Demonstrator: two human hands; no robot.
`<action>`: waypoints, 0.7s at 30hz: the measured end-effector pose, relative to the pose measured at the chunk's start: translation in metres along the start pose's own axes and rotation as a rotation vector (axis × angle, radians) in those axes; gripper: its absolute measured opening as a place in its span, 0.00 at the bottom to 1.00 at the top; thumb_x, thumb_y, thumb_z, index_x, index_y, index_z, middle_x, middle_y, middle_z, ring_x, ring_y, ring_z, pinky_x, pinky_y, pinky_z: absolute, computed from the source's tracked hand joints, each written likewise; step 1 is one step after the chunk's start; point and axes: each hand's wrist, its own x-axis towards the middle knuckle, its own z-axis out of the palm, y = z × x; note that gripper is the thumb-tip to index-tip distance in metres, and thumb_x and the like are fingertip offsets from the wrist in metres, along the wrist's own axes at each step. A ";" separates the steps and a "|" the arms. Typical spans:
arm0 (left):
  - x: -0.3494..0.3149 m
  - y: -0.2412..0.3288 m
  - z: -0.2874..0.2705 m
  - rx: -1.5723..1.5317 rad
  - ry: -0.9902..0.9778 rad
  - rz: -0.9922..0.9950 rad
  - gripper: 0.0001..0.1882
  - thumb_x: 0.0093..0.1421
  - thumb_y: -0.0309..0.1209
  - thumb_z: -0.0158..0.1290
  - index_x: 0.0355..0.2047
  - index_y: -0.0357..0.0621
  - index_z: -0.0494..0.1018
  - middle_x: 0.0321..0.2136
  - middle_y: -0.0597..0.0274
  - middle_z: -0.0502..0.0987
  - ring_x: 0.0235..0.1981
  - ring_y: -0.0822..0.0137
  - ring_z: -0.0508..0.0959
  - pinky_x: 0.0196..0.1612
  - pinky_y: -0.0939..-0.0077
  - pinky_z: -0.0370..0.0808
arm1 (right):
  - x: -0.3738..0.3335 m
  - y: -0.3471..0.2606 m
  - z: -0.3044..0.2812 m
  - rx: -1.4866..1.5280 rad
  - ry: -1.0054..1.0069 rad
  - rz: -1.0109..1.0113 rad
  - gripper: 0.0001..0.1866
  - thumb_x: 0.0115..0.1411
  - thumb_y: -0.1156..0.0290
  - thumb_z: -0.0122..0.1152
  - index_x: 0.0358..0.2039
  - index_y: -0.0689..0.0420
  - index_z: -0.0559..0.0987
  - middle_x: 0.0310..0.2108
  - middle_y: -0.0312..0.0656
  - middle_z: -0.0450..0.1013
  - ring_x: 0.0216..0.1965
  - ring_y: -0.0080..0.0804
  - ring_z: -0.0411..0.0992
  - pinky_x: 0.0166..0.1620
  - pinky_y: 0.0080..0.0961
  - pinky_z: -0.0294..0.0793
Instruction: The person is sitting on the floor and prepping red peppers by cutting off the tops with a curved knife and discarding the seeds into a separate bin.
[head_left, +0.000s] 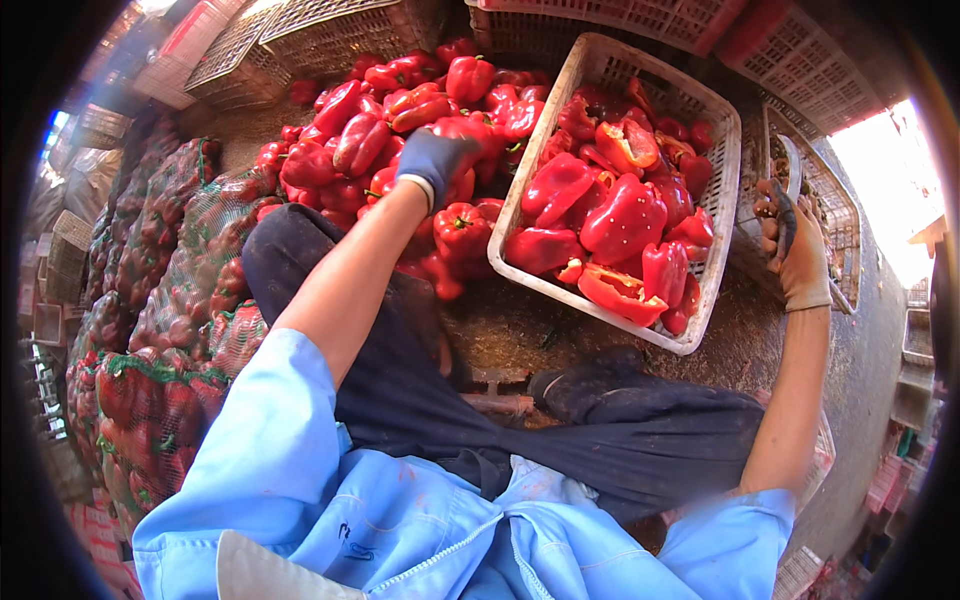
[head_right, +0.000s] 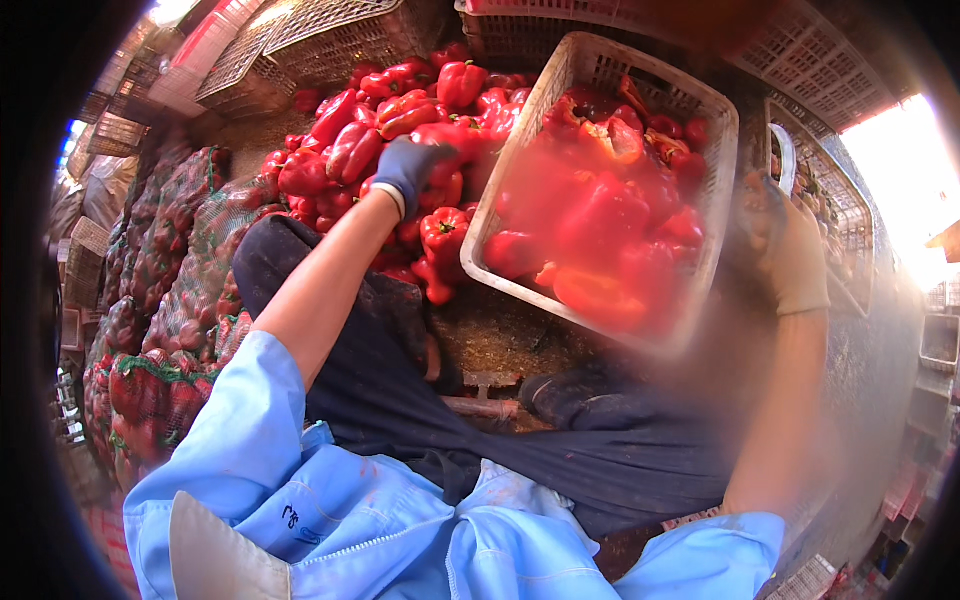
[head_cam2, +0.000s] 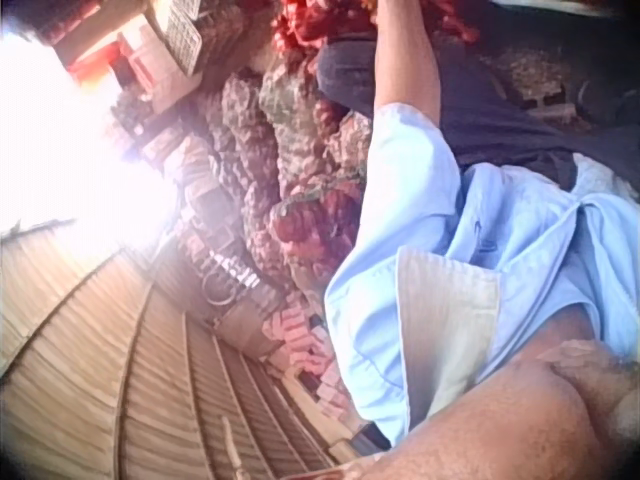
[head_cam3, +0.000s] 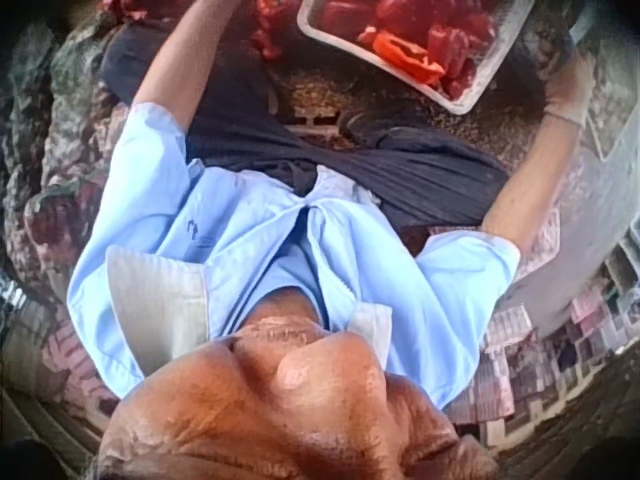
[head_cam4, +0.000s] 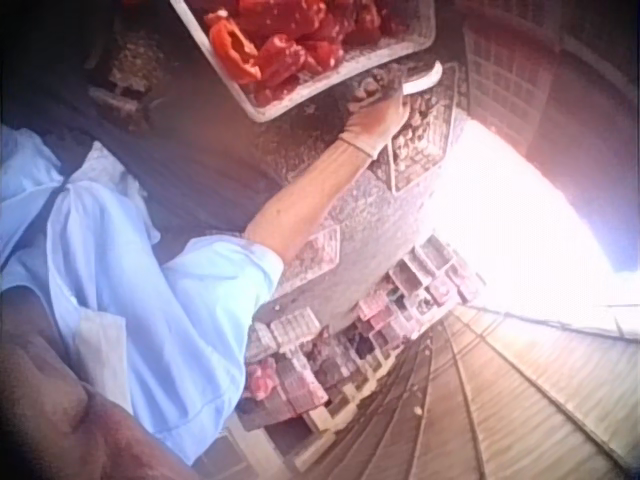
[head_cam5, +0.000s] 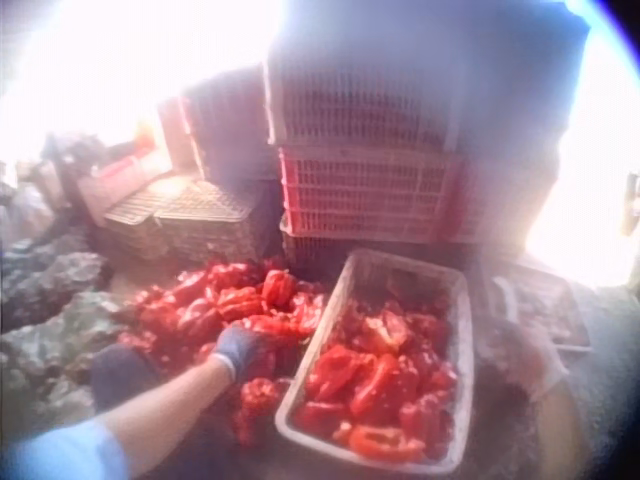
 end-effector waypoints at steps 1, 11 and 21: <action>0.002 0.012 -0.012 -0.377 0.026 -0.190 0.24 0.57 0.44 0.69 0.47 0.39 0.83 0.43 0.50 0.85 0.41 0.54 0.86 0.38 0.59 0.84 | -0.004 -0.005 0.010 0.035 -0.042 0.008 0.28 0.69 0.44 0.66 0.54 0.57 0.85 0.28 0.30 0.75 0.21 0.15 0.64 0.22 0.17 0.59; -0.113 0.133 -0.013 -1.112 -0.734 0.277 0.28 0.69 0.39 0.59 0.66 0.40 0.72 0.57 0.58 0.81 0.56 0.62 0.82 0.58 0.58 0.82 | -0.055 -0.039 0.139 0.500 -0.401 0.081 0.33 0.73 0.38 0.57 0.60 0.56 0.79 0.39 0.36 0.82 0.19 0.14 0.66 0.19 0.13 0.62; -0.125 0.121 0.036 -0.491 -0.586 0.671 0.49 0.55 0.34 0.77 0.71 0.31 0.62 0.50 0.53 0.83 0.49 0.68 0.84 0.51 0.70 0.84 | -0.099 -0.049 0.158 0.564 -0.251 0.135 0.14 0.70 0.49 0.69 0.40 0.44 0.78 0.19 0.28 0.70 0.17 0.21 0.69 0.17 0.19 0.60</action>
